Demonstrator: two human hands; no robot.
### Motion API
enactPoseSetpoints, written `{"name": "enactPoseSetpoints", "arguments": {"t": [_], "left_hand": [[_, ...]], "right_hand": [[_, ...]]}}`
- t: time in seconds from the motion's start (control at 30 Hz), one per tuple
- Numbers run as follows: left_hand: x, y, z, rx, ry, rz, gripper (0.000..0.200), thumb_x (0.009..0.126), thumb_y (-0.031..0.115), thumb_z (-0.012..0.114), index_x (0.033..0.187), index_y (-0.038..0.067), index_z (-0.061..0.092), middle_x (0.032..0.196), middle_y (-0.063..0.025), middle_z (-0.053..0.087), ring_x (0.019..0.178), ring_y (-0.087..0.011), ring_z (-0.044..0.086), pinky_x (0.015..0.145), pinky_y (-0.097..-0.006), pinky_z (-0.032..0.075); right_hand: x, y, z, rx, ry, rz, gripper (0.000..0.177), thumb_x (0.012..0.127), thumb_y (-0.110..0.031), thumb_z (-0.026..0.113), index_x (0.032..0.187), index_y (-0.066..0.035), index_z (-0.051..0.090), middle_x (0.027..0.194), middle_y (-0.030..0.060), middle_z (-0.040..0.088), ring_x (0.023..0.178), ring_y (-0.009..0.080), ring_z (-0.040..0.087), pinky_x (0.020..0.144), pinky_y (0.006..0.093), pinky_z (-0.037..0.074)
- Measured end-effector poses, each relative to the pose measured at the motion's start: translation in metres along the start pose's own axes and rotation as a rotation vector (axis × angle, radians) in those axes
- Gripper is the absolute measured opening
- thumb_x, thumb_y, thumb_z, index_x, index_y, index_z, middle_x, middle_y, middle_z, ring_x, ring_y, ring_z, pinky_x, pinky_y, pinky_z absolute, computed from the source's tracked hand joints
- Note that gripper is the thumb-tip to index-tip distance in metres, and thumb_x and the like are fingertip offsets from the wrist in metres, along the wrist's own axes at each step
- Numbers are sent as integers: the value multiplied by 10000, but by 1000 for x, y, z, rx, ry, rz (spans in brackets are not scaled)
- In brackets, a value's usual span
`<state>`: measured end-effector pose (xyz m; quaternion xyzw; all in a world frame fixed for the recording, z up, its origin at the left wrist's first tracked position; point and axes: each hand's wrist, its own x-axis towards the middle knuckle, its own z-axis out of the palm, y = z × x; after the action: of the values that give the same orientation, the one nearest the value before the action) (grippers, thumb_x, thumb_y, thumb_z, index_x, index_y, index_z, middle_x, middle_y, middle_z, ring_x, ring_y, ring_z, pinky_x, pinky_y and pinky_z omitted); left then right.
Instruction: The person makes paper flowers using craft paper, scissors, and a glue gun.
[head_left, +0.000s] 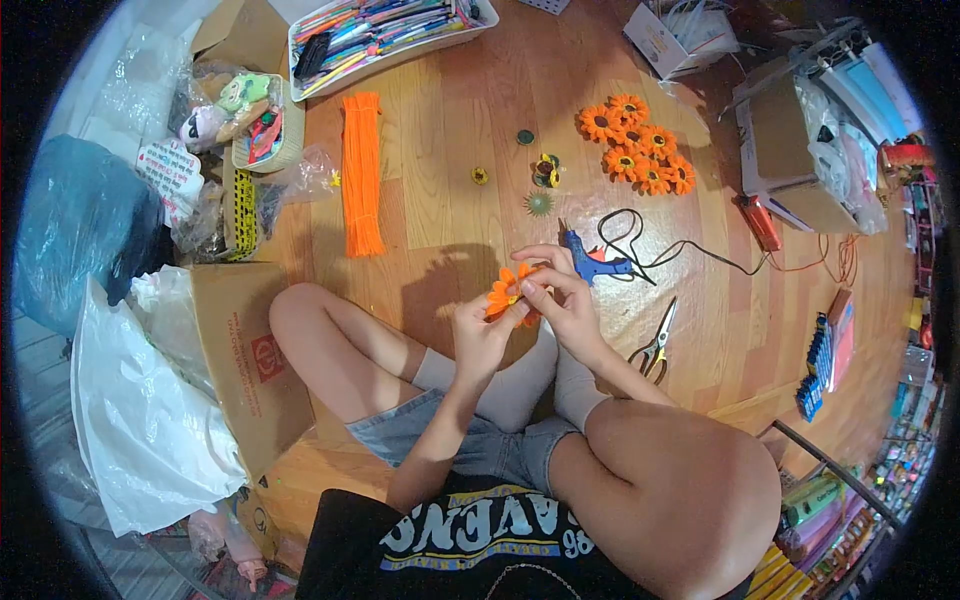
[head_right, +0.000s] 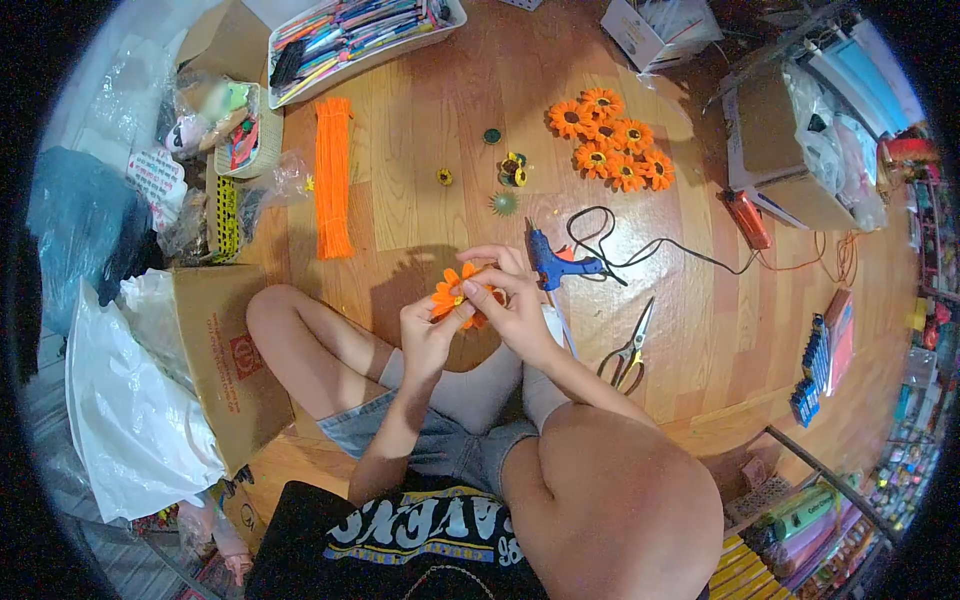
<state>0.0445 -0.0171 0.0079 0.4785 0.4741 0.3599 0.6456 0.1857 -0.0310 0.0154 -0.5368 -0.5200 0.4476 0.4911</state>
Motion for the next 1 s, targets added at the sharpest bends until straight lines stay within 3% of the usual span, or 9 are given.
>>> {"name": "enactPoseSetpoints", "arguments": {"t": [0.2,0.3,0.4,0.47,0.6,0.8,0.93,1.0], "left_hand": [[3,-9,0,-20,-38,-60,136,827,86,641,900,-29,646,811,-37,650,745,-85,591,673,-224,466],[7,-7,-6,-109,-138,-107,171,821,112,662,927,-20,642,843,-34,651,768,-80,590,697,-218,462],[6,-4,-13,-149,-155,-118,205,817,137,676,954,-10,636,881,-27,648,803,-75,589,717,-215,460],[4,-6,-19,-141,-132,-122,207,816,127,676,967,-8,634,894,-29,648,813,-76,590,725,-215,462],[3,12,-15,-228,-106,-85,219,809,95,676,993,-13,629,923,-43,649,843,-83,594,754,-217,468],[4,-4,-28,-66,-157,-75,202,806,49,654,985,-39,621,896,-52,657,813,-82,603,727,-218,484],[4,0,-22,13,-152,-45,165,806,32,640,950,-46,631,859,-50,659,773,-76,601,686,-215,484],[6,0,-21,72,-159,-41,130,811,30,629,917,-44,643,816,-46,660,745,-72,599,657,-210,477]], "right_hand": [[-5,6,0,-97,57,-33,168,868,-157,557,826,-38,669,1209,93,505,1087,201,415,915,325,340],[-3,4,-4,-85,-41,-20,181,878,-167,536,902,-42,665,1239,100,486,1091,207,414,922,333,337],[-1,-4,-12,-14,70,-14,214,865,-180,540,1009,-64,649,1258,104,474,1116,229,400,949,353,319],[1,-14,-18,-443,55,-139,276,835,-209,577,1086,-110,632,1249,131,478,1147,304,388,1008,409,268],[-1,-17,-10,-597,-5,-262,293,771,-166,622,1061,-123,631,1251,127,470,1143,339,383,992,420,283],[0,-15,-8,-376,-124,-222,233,775,-169,627,1001,-113,642,1244,100,490,1140,310,397,973,400,300],[-1,-12,-8,-342,-101,-161,186,797,-190,623,953,-97,666,1252,99,500,1144,279,404,968,391,304],[-2,-3,-9,-188,-91,-90,166,813,-206,619,891,-77,687,1250,101,515,1140,259,414,971,381,302]]}}
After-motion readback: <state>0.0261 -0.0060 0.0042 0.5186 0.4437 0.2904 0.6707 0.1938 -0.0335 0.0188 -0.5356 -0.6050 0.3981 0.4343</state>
